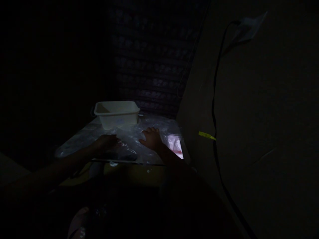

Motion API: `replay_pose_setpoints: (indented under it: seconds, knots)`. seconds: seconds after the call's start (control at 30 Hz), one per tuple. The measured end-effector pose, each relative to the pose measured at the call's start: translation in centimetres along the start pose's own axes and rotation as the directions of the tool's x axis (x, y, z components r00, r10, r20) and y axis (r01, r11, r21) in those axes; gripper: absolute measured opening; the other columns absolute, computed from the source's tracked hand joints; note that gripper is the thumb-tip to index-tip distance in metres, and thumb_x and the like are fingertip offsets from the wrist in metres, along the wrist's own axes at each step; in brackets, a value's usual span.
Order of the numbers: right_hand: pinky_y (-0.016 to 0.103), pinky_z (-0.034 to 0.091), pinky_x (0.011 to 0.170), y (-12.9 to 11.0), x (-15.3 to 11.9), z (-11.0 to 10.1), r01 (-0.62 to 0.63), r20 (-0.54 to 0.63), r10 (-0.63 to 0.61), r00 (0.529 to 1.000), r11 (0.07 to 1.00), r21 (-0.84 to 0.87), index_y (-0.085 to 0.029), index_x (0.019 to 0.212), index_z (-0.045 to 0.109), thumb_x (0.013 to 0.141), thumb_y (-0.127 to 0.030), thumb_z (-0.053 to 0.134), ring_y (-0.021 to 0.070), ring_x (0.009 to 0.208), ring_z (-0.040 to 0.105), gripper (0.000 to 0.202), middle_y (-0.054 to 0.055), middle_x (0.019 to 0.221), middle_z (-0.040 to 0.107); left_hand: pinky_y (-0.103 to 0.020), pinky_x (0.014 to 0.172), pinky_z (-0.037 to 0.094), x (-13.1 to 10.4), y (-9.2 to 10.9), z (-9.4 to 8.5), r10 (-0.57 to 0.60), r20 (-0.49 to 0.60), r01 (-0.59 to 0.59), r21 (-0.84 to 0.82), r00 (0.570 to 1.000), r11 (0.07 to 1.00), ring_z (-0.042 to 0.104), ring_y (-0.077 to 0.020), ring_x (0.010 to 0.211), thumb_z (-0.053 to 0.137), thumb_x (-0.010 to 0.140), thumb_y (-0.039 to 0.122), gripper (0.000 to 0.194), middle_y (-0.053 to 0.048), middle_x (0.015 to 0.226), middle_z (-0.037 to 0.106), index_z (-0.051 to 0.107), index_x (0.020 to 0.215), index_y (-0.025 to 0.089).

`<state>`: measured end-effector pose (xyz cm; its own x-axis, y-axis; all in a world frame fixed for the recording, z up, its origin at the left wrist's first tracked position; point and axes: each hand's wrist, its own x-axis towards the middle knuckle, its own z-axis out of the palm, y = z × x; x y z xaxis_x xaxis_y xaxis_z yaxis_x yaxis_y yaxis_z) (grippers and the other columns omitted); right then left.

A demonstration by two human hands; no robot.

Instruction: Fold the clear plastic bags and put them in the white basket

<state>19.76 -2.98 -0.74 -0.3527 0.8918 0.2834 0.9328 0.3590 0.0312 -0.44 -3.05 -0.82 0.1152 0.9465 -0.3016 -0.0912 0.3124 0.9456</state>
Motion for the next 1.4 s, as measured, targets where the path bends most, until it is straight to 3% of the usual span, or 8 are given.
replay_pose_setpoints:
  seconds: [0.2, 0.37, 0.57, 0.67, 0.77, 0.97, 1.27, 1.4]
  knots:
    - [0.036, 0.021, 0.075, -0.6, 0.4, 0.4, 0.041, 0.180, -0.028, 0.983, 0.997, -0.068, -0.020, 0.098, 0.048, 0.064, -0.039, 0.044, 0.0213, 0.084, 0.046, 0.039, 0.007, 0.087, 0.057, -0.026, 0.043, 0.042, -1.0, 0.3, -1.3, -0.152, 0.058, 0.109, 0.456, 0.987, 0.883, 0.051, -0.0151, 0.039, 0.049, 0.060, 0.035, 0.029, -0.005, 0.040, 0.053, 0.050, 0.042, 0.012]
    - [0.035, 0.025, 0.072, -0.9, 0.8, 0.6, 0.042, 0.253, -0.010, 0.967, 0.992, -0.120, -0.016, 0.078, 0.056, 0.067, -0.020, 0.038, 0.0193, 0.079, 0.050, 0.021, 0.008, 0.081, 0.059, -0.023, 0.037, 0.034, -0.4, 1.7, -2.9, 0.147, 0.005, -0.091, 0.808, 0.989, 0.582, 0.043, -0.0112, 0.032, 0.044, 0.060, 0.042, 0.034, -0.001, 0.033, 0.045, 0.047, 0.041, 0.014]
    - [0.032, 0.027, 0.072, -0.7, 0.9, 0.3, -0.011, 0.195, 0.019, 0.981, 0.999, -0.039, -0.017, 0.076, 0.056, 0.071, -0.019, 0.032, 0.0166, 0.080, 0.050, 0.025, 0.006, 0.082, 0.059, -0.025, 0.068, 0.037, 0.5, 0.6, -1.4, 0.453, 0.435, -0.510, 0.858, 0.778, 0.052, 0.051, -0.0155, 0.077, 0.038, 0.066, 0.029, 0.028, -0.007, 0.084, 0.057, 0.054, 0.084, 0.013]
    - [0.030, 0.027, 0.073, -0.5, 1.1, 0.2, 0.004, 0.129, -0.012, 0.992, 0.998, 0.062, -0.019, 0.077, 0.056, 0.071, -0.020, 0.034, 0.0151, 0.081, 0.049, 0.023, 0.004, 0.083, 0.059, -0.030, 0.077, 0.032, 0.3, 0.0, 0.5, 0.477, 0.554, -0.524, 0.826, 0.683, -0.208, 0.042, -0.0201, 0.093, 0.045, 0.063, 0.025, 0.041, -0.011, 0.100, 0.049, 0.045, 0.102, 0.011]
    - [0.029, 0.028, 0.074, -0.7, 1.5, 0.2, 0.060, 0.046, -0.067, 0.997, 0.987, 0.149, -0.020, 0.077, 0.056, 0.070, -0.021, 0.036, 0.0143, 0.083, 0.049, 0.021, 0.001, 0.083, 0.059, -0.034, 0.077, 0.031, 0.5, -0.2, 2.0, 0.498, 0.540, -0.450, 0.841, 0.678, -0.300, 0.038, -0.0231, 0.095, 0.048, 0.062, 0.027, 0.047, -0.011, 0.104, 0.047, 0.041, 0.107, 0.014]
    - [0.021, 0.033, 0.071, -1.5, 2.5, 0.3, 0.041, -0.051, -0.026, 0.998, 0.946, 0.321, -0.019, 0.089, 0.052, 0.072, -0.020, 0.034, 0.0098, 0.078, 0.052, 0.026, 0.001, 0.086, 0.059, -0.033, 0.064, 0.036, 2.4, 0.5, 2.8, 0.473, 0.353, -0.297, 0.936, 0.808, -0.191, 0.050, -0.0242, 0.080, 0.035, 0.069, 0.030, 0.029, -0.012, 0.078, 0.058, 0.057, 0.078, 0.013]
    - [0.023, 0.037, 0.059, 1.0, 1.7, -1.3, -0.392, -0.010, 0.402, 0.915, 0.897, 0.203, -0.021, 0.083, 0.055, 0.070, -0.025, 0.035, 0.0150, 0.074, 0.054, 0.024, 0.003, 0.081, 0.060, -0.022, 0.044, 0.038, 5.2, 0.6, 0.9, 0.312, -0.031, -0.168, 0.791, 0.950, 0.588, 0.052, -0.0125, 0.043, 0.037, 0.065, 0.037, 0.031, -0.006, 0.051, 0.056, 0.052, 0.052, 0.013]
    - [0.021, 0.037, 0.055, 2.5, 1.3, -0.2, -0.417, 0.140, 0.393, 0.909, 0.859, 0.297, -0.017, 0.085, 0.054, 0.074, -0.029, 0.030, 0.0118, 0.060, 0.055, 0.029, 0.004, 0.065, 0.060, -0.021, 0.040, 0.036, 5.3, 0.5, 0.4, 0.277, -0.074, -0.149, 0.695, 0.958, 0.703, 0.048, -0.0107, 0.037, 0.042, 0.062, 0.038, 0.029, -0.003, 0.044, 0.053, 0.050, 0.048, 0.014]
